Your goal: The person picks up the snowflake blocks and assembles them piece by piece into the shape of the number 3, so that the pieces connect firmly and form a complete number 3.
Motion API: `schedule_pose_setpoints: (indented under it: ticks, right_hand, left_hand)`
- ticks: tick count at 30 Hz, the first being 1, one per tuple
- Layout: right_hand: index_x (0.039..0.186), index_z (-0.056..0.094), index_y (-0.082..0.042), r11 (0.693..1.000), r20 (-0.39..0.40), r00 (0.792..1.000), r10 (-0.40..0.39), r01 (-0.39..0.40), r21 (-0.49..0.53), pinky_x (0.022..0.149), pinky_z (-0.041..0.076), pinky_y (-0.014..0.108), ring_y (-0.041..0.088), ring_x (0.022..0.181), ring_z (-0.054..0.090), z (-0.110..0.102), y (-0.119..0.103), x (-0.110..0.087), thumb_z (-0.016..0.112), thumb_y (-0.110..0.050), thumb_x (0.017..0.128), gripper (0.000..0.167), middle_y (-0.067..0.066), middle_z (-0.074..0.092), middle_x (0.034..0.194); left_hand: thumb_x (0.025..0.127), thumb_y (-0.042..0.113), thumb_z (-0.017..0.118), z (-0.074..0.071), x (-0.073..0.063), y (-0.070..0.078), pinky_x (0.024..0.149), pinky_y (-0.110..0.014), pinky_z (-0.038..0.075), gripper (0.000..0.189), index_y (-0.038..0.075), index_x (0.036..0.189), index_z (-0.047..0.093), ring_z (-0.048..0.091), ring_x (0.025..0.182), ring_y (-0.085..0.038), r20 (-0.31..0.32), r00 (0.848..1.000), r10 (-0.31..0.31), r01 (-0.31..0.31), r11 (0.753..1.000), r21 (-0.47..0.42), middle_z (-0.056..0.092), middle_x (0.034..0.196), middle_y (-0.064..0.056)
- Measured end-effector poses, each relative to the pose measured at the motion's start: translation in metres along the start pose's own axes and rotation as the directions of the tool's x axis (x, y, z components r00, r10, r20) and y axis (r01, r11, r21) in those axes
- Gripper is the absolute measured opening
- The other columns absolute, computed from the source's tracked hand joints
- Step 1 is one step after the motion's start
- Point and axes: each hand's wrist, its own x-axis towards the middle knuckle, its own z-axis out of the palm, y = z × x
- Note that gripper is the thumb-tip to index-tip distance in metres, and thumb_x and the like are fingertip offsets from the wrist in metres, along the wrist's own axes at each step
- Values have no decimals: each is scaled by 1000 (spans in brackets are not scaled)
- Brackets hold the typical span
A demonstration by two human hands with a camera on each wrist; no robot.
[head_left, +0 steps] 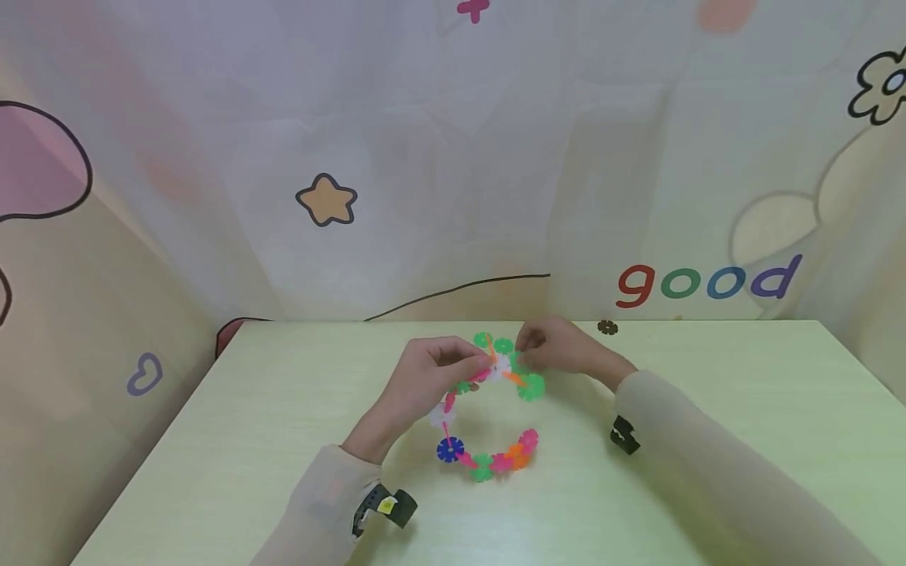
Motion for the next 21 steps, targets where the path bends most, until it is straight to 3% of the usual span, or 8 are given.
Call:
schedule_pose_setpoints:
  ticks: [5, 8, 14, 21]
  right_hand:
    - [122, 73, 0, 985, -115, 993, -16, 35, 167, 100, 66, 51, 30, 97, 77, -9, -11, -17, 74, -14, 104, 23, 19, 78, 112]
    - [127, 75, -6, 976, -175, 985, -2, 40, 214, 110, 61, 57, 30, 103, 79, -15, -24, -28, 76, -22, 105, 28, 13, 80, 115]
    - [130, 77, -15, 954, -223, 975, 12, 55, 295, 116, 54, 53, 18, 102, 80, -18, -46, -48, 78, -31, 104, 31, 0, 82, 114]
    - [128, 77, -9, 928, -251, 966, -62, 148, 342, 108, 62, 44, 19, 97, 81, -14, -59, -57, 78, -23, 104, 28, -5, 81, 107]
  left_hand:
    - [105, 22, 76, -1, 0, -2, 86, -30, 62, 18, 6, 110, 84, 73, 87, -13, 27, 1000, 11, -11, 1000, 23, 79, 92, 3]
    - [105, 23, 76, -2, 1, -2, 85, -30, 61, 19, 6, 109, 84, 72, 85, -14, 45, 999, 13, -15, 999, 31, 78, 90, 4]
    - [105, 23, 76, -2, 1, -4, 86, -31, 61, 20, 6, 108, 85, 72, 84, -15, 72, 997, 21, -24, 999, 33, 77, 87, 5]
    - [104, 24, 77, -1, 0, -3, 84, -31, 60, 19, 7, 108, 86, 71, 83, -15, 85, 996, 27, -31, 999, 45, 78, 88, 4]
